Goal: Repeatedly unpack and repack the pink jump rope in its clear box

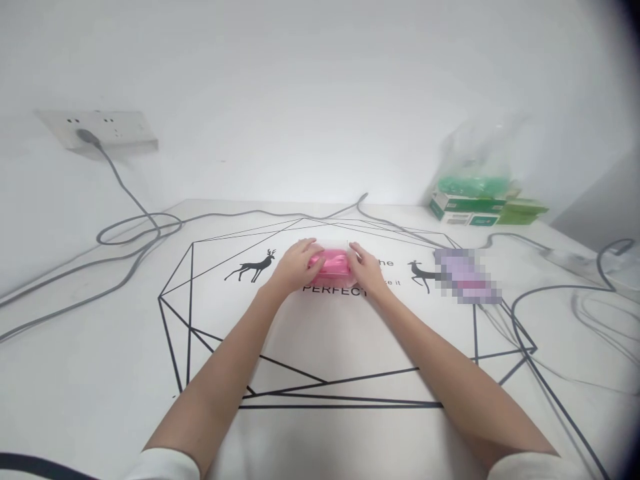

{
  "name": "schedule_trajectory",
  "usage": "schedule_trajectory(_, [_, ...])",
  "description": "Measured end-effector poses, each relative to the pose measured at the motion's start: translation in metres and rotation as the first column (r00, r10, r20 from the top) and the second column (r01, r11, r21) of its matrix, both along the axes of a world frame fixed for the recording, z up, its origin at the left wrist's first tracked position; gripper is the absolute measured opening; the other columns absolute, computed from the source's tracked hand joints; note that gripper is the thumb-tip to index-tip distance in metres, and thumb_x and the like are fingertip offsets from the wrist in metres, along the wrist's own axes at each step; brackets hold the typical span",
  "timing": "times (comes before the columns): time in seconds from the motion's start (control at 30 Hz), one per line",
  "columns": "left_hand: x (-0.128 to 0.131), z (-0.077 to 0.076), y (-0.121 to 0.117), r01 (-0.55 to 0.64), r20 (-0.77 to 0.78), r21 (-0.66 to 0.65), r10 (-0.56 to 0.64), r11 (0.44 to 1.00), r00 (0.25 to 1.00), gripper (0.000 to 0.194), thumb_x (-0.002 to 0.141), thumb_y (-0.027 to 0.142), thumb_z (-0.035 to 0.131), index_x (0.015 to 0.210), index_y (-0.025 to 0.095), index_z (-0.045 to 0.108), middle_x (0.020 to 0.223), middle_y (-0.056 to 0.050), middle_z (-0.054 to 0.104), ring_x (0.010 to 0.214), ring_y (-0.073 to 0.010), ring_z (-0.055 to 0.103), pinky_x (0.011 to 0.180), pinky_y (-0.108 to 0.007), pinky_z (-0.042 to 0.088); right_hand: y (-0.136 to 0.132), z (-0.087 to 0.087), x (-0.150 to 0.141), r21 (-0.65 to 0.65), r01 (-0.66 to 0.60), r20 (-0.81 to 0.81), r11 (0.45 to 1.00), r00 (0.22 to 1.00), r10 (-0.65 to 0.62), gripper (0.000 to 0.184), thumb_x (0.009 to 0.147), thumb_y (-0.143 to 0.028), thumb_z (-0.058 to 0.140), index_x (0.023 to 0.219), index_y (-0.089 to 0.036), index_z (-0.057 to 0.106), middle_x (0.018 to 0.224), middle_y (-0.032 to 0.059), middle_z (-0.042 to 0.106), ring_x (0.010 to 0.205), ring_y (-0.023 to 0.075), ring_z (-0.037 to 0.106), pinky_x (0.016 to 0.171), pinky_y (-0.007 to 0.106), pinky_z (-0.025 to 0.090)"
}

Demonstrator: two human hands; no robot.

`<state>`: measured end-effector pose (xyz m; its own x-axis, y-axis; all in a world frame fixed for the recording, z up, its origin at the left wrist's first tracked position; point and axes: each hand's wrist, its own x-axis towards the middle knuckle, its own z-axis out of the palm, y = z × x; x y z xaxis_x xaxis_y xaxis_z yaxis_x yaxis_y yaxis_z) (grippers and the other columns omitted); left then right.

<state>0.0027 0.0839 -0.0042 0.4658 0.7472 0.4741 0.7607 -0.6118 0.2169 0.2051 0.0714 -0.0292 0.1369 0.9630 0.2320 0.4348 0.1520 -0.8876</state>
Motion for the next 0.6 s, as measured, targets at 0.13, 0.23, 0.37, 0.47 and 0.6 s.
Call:
schedule_trajectory(0.13, [-0.015, -0.004, -0.002, 0.028, 0.046, -0.192, -0.019, 0.981, 0.999, 0.043, 0.099, 0.042, 0.042, 0.132, 0.021, 0.059, 0.152, -0.01, 0.044, 0.147, -0.0312, 0.031, 0.117, -0.051, 0.034, -0.007, 0.002, -0.014, -0.042, -0.085, -0.049, 0.995, 0.995, 0.083, 0.06, 0.093, -0.042, 0.05, 0.146, -0.014, 0.048, 0.161, 0.0117, 0.029, 0.15, 0.0219, 0.027, 0.123, 0.039, 0.02])
schedule_trajectory(0.23, [-0.014, -0.007, -0.003, 0.016, 0.133, -0.213, 0.013, 0.977, 0.991, 0.044, 0.098, 0.038, 0.042, 0.136, 0.02, 0.055, 0.151, -0.011, 0.045, 0.146, -0.0289, 0.032, 0.119, -0.05, 0.03, -0.01, -0.003, -0.02, -0.041, -0.127, -0.068, 0.991, 0.99, 0.125, 0.067, 0.093, -0.048, 0.049, 0.151, -0.014, 0.04, 0.164, 0.0109, 0.019, 0.152, 0.0214, 0.018, 0.124, 0.039, 0.014])
schedule_trajectory(0.37, [-0.006, -0.009, -0.006, -0.001, 0.274, -0.17, 0.048, 0.985, 0.961, 0.038, 0.094, 0.027, 0.045, 0.128, 0.018, 0.058, 0.137, -0.01, 0.057, 0.134, -0.0242, 0.048, 0.117, -0.044, 0.036, -0.011, -0.005, -0.019, -0.006, -0.149, -0.049, 0.989, 0.988, 0.149, 0.075, 0.092, -0.049, 0.051, 0.155, -0.014, 0.032, 0.165, 0.0103, 0.016, 0.153, 0.0218, 0.014, 0.125, 0.04, 0.013])
schedule_trajectory(0.47, [0.0, -0.006, -0.014, -0.009, 0.324, -0.188, 0.07, 0.982, 0.943, 0.036, 0.091, 0.023, 0.046, 0.124, 0.018, 0.059, 0.129, -0.009, 0.062, 0.124, -0.0228, 0.056, 0.111, -0.042, 0.043, -0.007, -0.004, -0.011, -0.006, -0.144, -0.022, 0.99, 0.989, 0.144, 0.076, 0.09, -0.048, 0.055, 0.155, -0.017, 0.032, 0.163, 0.0088, 0.025, 0.151, 0.0238, 0.023, 0.124, 0.041, 0.019])
schedule_trajectory(0.6, [0.004, 0.006, -0.022, -0.01, 0.228, -0.246, 0.068, 0.969, 0.971, 0.035, 0.091, 0.027, 0.05, 0.124, 0.02, 0.06, 0.134, -0.01, 0.059, 0.127, -0.0254, 0.054, 0.107, -0.043, 0.047, 0.001, -0.007, 0.005, 0.03, -0.179, 0.068, 0.983, 0.982, 0.176, 0.071, 0.089, -0.045, 0.057, 0.153, -0.021, 0.039, 0.155, 0.0062, 0.043, 0.144, 0.0266, 0.04, 0.12, 0.045, 0.031])
